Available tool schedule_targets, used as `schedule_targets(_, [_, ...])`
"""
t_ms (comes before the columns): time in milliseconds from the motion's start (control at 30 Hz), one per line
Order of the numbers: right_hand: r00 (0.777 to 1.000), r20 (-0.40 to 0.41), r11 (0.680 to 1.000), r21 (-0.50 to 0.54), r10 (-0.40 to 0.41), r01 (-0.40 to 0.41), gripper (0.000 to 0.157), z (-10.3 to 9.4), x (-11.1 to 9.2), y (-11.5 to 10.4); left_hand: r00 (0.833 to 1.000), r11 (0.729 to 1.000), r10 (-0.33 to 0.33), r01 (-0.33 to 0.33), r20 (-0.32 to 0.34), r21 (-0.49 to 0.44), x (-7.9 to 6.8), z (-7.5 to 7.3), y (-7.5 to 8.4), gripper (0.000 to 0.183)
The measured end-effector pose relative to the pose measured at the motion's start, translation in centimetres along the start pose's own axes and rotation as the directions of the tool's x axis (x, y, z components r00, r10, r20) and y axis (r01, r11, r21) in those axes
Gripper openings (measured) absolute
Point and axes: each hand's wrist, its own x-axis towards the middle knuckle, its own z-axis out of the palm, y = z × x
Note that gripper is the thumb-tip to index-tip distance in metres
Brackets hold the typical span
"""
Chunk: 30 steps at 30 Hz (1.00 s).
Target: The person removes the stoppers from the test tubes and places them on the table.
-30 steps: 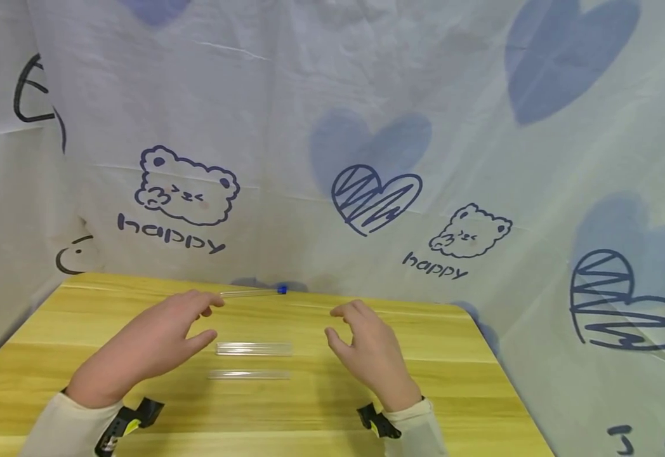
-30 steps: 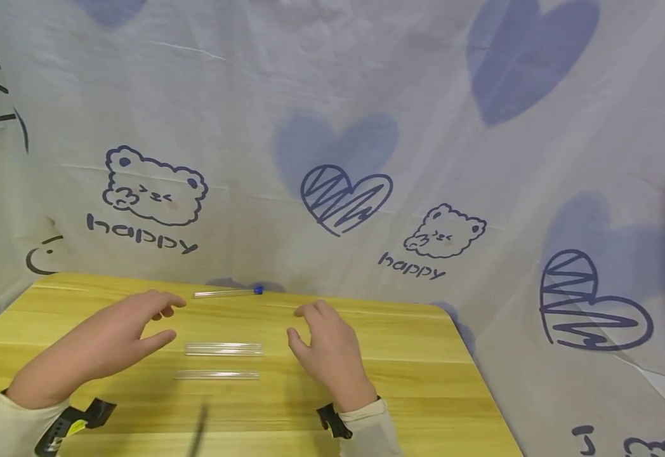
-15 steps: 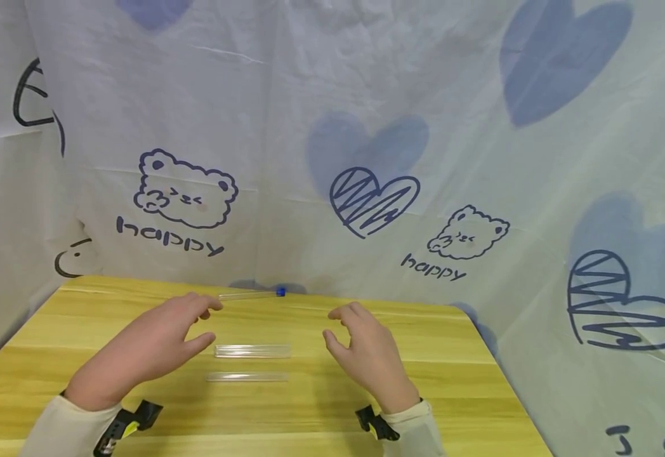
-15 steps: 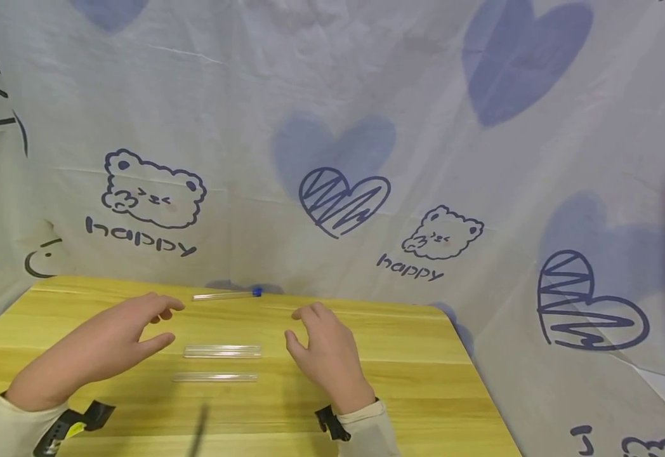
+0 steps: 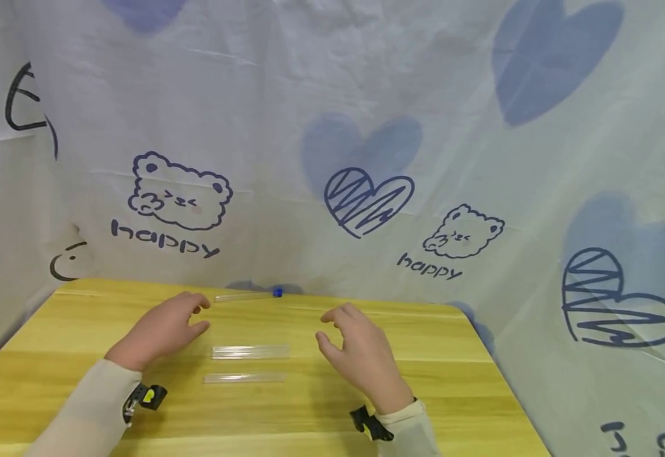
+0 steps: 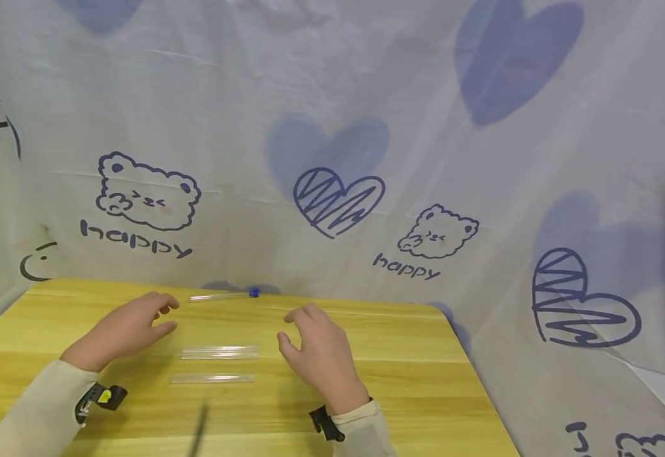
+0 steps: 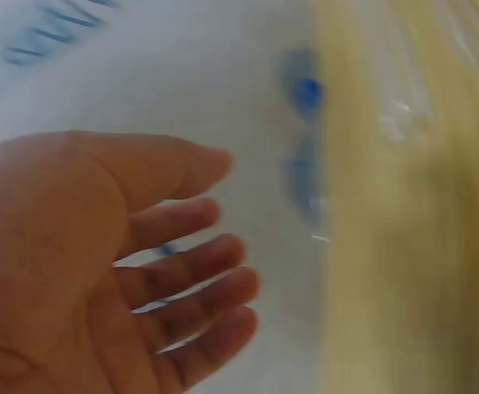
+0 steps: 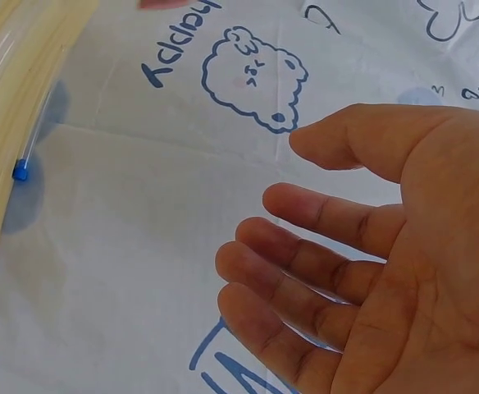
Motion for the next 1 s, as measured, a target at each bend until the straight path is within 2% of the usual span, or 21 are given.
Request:
schedule_targets(167, [1.0, 0.021, 1.0, 0.015, -0.004, 0.004, 0.026, 0.1, 0.1, 0.0, 0.999, 0.999, -0.037, 0.037, -0.019, -0.002, 2.6, 3.1, -3.9, 0.048])
schedule_targets(333, [1.0, 0.022, 1.0, 0.01, -0.015, 0.015, 0.024, 0.1, 0.2, 0.1, 0.999, 0.999, -0.03, 0.031, -0.014, 0.01, 4.1, 4.9, -5.8, 0.06])
schedule_targets(500, [1.0, 0.026, 1.0, 0.002, -0.012, 0.012, 0.023, 0.1, 0.2, 0.5, 1.0, 0.999, 0.002, -0.002, 0.003, 0.04, 5.4, 6.0, -5.9, 0.055])
schedule_targets(633, [0.999, 0.028, 1.0, -0.002, -0.02, 0.02, 0.024, 0.3, 0.3, 0.5, 1.0, 0.998, 0.013, -0.013, 0.0, 0.069, 5.5, 5.9, -5.9, 0.046])
schedule_targets(767, [0.999, 0.028, 1.0, -0.004, -0.02, 0.02, 0.024, 0.4, 0.3, 0.6, 0.999, 0.999, -0.005, 0.006, -0.034, 0.04, 5.5, 5.6, -5.6, 0.037])
schedule_targets(867, [1.0, 0.025, 1.0, -0.009, -0.016, 0.017, 0.024, 0.5, 0.4, 0.6, 0.998, 1.0, -0.018, 0.018, -0.063, 0.006, 5.6, 5.5, -5.4, 0.019])
schedule_targets(1000, [1.0, 0.024, 1.0, -0.008, -0.019, 0.019, 0.026, 0.6, 0.4, 0.8, 0.998, 1.0, -0.022, 0.021, -0.058, -0.02, 5.7, 5.4, -5.5, 0.012])
